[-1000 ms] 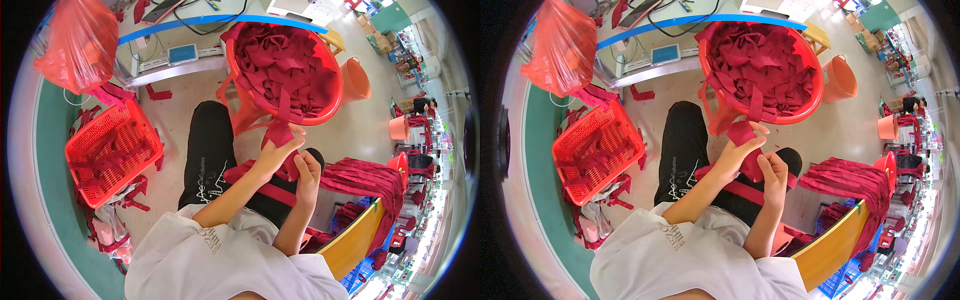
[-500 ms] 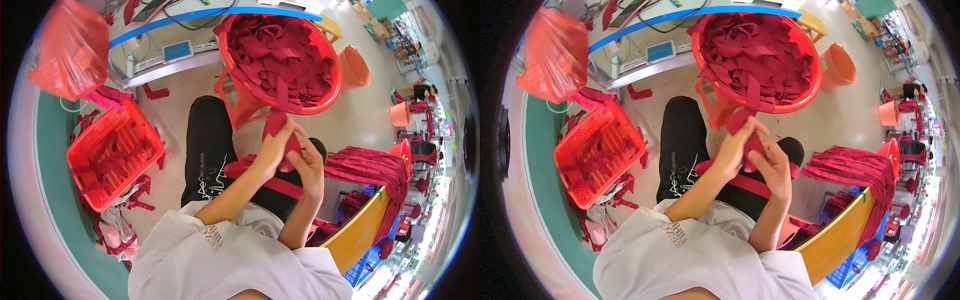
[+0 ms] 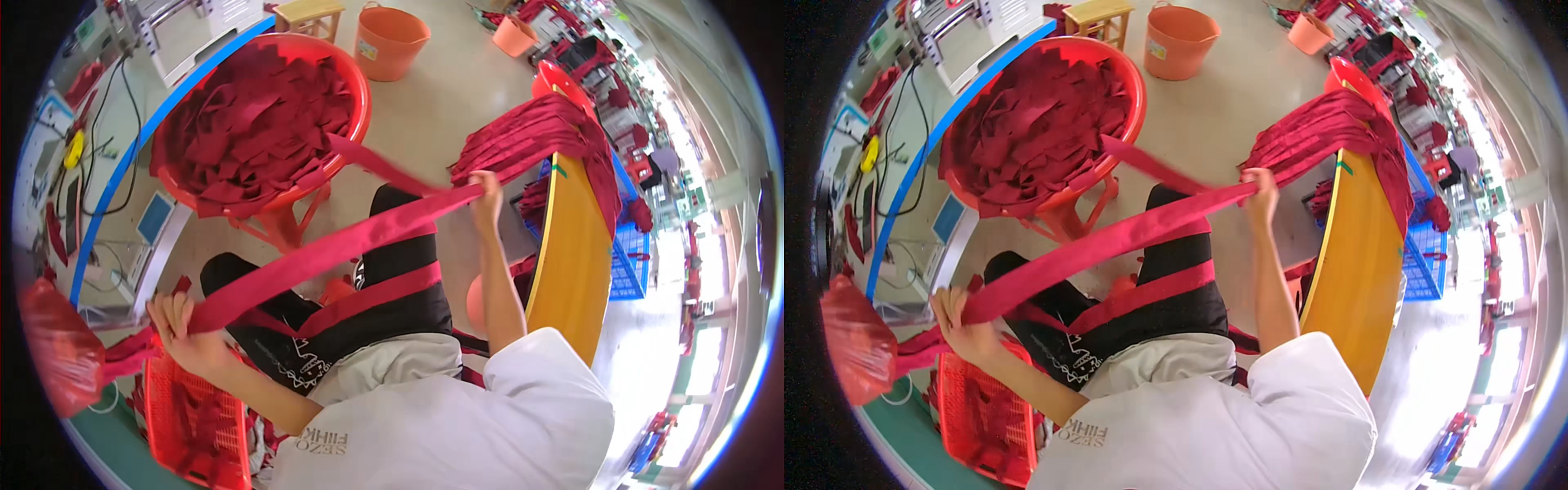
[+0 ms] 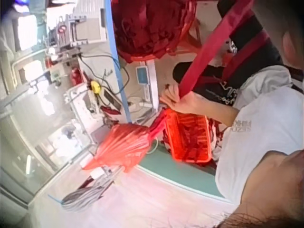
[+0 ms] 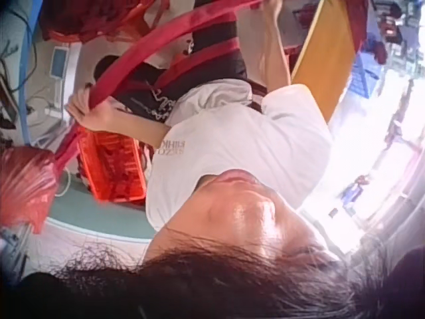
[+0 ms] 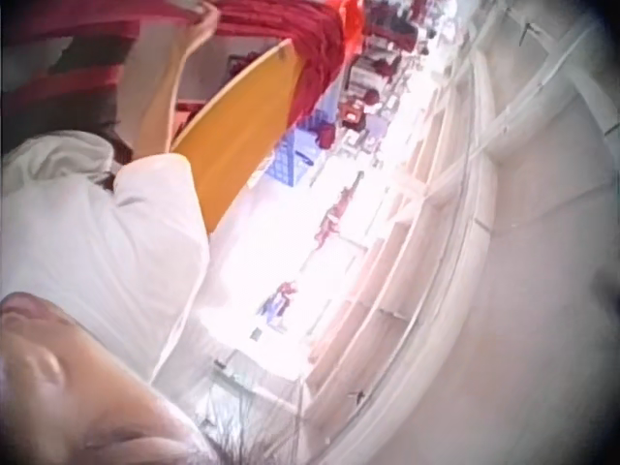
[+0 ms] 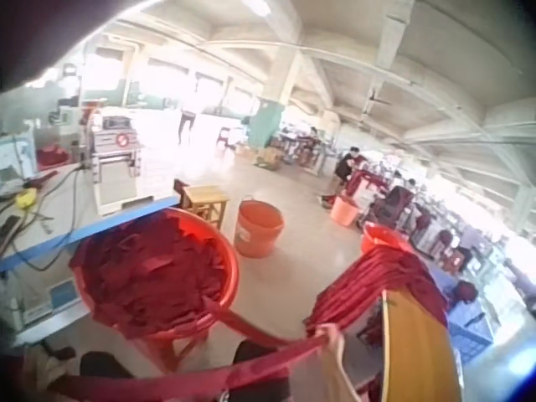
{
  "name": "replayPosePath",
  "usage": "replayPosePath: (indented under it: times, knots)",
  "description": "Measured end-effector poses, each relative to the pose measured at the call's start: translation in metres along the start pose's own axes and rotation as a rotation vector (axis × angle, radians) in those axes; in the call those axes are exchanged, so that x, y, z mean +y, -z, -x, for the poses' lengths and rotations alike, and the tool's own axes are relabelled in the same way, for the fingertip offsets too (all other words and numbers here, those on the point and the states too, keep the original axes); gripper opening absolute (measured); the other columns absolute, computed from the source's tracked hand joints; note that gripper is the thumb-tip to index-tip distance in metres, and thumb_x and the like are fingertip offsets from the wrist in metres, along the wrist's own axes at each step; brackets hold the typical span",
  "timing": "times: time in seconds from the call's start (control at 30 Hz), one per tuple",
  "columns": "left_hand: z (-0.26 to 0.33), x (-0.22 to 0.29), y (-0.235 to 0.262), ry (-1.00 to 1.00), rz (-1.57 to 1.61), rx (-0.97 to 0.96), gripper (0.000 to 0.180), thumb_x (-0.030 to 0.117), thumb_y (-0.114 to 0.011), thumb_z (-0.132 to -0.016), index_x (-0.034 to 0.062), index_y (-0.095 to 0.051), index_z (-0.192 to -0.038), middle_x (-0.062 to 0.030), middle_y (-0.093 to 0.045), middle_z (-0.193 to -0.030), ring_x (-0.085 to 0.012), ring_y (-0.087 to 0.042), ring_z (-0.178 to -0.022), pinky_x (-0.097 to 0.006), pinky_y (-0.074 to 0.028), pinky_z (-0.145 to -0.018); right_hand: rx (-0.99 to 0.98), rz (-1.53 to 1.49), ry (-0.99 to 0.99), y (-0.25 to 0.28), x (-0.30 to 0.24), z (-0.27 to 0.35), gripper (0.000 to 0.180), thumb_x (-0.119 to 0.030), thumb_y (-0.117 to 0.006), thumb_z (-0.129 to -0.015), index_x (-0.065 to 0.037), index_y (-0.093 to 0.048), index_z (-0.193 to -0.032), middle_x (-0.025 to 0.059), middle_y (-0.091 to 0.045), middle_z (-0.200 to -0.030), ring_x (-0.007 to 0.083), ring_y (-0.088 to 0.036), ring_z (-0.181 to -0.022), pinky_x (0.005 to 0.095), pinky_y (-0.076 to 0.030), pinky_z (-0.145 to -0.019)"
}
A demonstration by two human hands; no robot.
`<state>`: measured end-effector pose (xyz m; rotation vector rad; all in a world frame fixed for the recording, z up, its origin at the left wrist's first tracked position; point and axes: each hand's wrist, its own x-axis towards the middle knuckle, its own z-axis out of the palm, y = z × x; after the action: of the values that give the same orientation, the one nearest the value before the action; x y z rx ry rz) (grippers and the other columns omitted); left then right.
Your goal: Sort, organize, and tie bundles of red fabric strips in a workshop setting.
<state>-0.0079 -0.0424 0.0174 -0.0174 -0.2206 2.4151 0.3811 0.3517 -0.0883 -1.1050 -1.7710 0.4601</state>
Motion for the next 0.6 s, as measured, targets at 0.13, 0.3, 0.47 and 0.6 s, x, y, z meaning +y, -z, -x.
replayPosePath:
  times: [0.13, 0.3, 0.47, 0.6]
  knots:
    - [0.002, 0.037, 0.034, -0.092, -0.164, -0.054, 0.033, 0.012, -0.036, -0.102, 0.0108, -0.029, -0.07, 0.0002, -0.023, -0.062, -0.0114, -0.021, -0.051, -0.027, -0.022, -0.048, 0.568, -0.444, -0.466, 0.056, 0.136, -0.017, 0.012, -0.015, -0.063, -0.087, -0.003, -0.065, -0.085, 0.003, -0.063, -0.08, 0.0158, -0.061, -0.07, 0.0334, -0.053, -0.06]
    - [0.012, 0.078, 0.045, -0.319, -0.1, -0.026, 0.036, 0.009, -0.039, -0.099, 0.0126, -0.026, -0.066, 0.0003, -0.024, -0.06, -0.0116, -0.022, -0.05, -0.027, -0.021, -0.048, 0.496, -0.251, -0.903, 0.098, 0.182, 0.022, 0.017, -0.019, -0.063, -0.084, -0.011, -0.066, -0.099, 0.0138, -0.067, -0.091, 0.028, -0.064, -0.083, 0.0411, -0.052, -0.072]
    - [0.009, 0.036, 0.014, -0.358, -0.335, -0.072, 0.031, 0.012, -0.042, -0.1, 0.0105, -0.033, -0.071, -0.0007, -0.029, -0.065, -0.0115, -0.024, -0.049, -0.027, -0.023, -0.048, 0.173, 0.744, -0.688, 0.025, 0.07, 0.07, 0.047, -0.016, -0.064, -0.075, -0.007, -0.059, -0.121, 0.0132, -0.063, -0.115, 0.0308, -0.055, -0.112, 0.0408, -0.039, -0.102]
    - [0.002, -0.021, -0.004, -0.137, -0.282, -0.109, 0.034, 0.023, -0.033, -0.106, 0.0114, -0.035, -0.074, -0.0002, -0.03, -0.063, -0.0117, -0.024, -0.048, -0.027, -0.023, -0.047, -0.594, -0.396, -0.422, -0.051, -0.152, 0.076, 0.036, -0.016, -0.067, -0.088, -0.004, -0.059, -0.121, 0.0101, -0.058, -0.119, 0.0221, -0.057, -0.109, 0.0336, -0.044, -0.097]
